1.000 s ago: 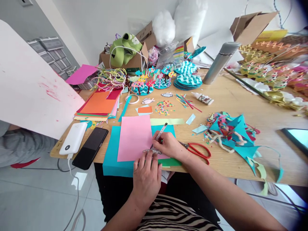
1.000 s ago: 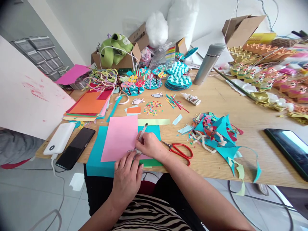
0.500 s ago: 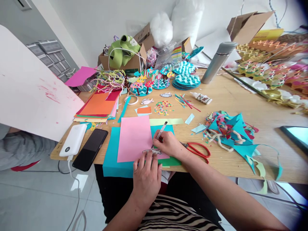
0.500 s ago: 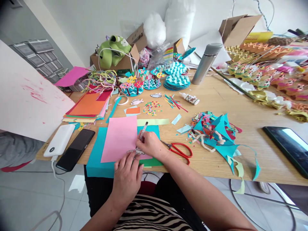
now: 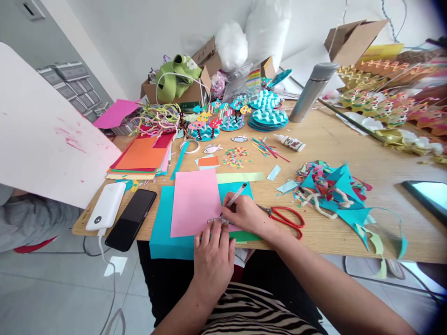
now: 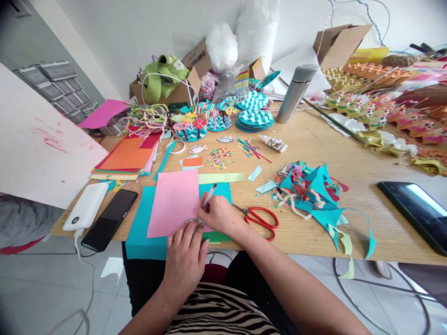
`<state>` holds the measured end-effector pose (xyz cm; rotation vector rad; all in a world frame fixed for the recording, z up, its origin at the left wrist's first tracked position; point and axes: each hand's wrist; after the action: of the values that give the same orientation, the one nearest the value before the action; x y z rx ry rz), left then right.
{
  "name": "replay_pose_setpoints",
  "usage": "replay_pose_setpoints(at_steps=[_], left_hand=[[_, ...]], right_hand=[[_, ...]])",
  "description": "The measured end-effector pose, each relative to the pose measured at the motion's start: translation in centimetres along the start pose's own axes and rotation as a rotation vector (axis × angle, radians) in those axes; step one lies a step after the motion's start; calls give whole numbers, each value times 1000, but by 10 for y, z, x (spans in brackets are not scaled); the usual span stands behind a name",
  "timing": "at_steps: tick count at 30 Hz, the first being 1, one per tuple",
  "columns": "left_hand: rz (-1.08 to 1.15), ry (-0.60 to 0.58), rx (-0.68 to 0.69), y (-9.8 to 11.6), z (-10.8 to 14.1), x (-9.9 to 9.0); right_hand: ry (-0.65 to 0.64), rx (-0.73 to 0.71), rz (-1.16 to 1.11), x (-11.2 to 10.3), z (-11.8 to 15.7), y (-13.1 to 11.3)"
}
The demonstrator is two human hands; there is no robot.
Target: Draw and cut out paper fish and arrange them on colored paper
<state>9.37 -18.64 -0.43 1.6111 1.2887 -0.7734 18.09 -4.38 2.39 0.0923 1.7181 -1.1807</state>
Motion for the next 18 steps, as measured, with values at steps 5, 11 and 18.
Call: replay_pose_setpoints(at_steps=[5,11,18], left_hand=[[-14,-2,9,0,0,1],[-14,0,2,1,-2,0],[-18,-3,0,0,-1,0]], right_hand=[[38,28,-46,3,3,2],[58,49,-70,4,1,3],[68,54,-81,5,1,5]])
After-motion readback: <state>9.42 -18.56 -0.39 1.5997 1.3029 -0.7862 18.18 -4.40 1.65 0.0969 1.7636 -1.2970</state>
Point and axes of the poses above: each hand's wrist, its own z-axis away from the middle knuckle, its own x-axis out of the palm, y = z × x, and after that the axes turned 12 degrees about z, right-handed
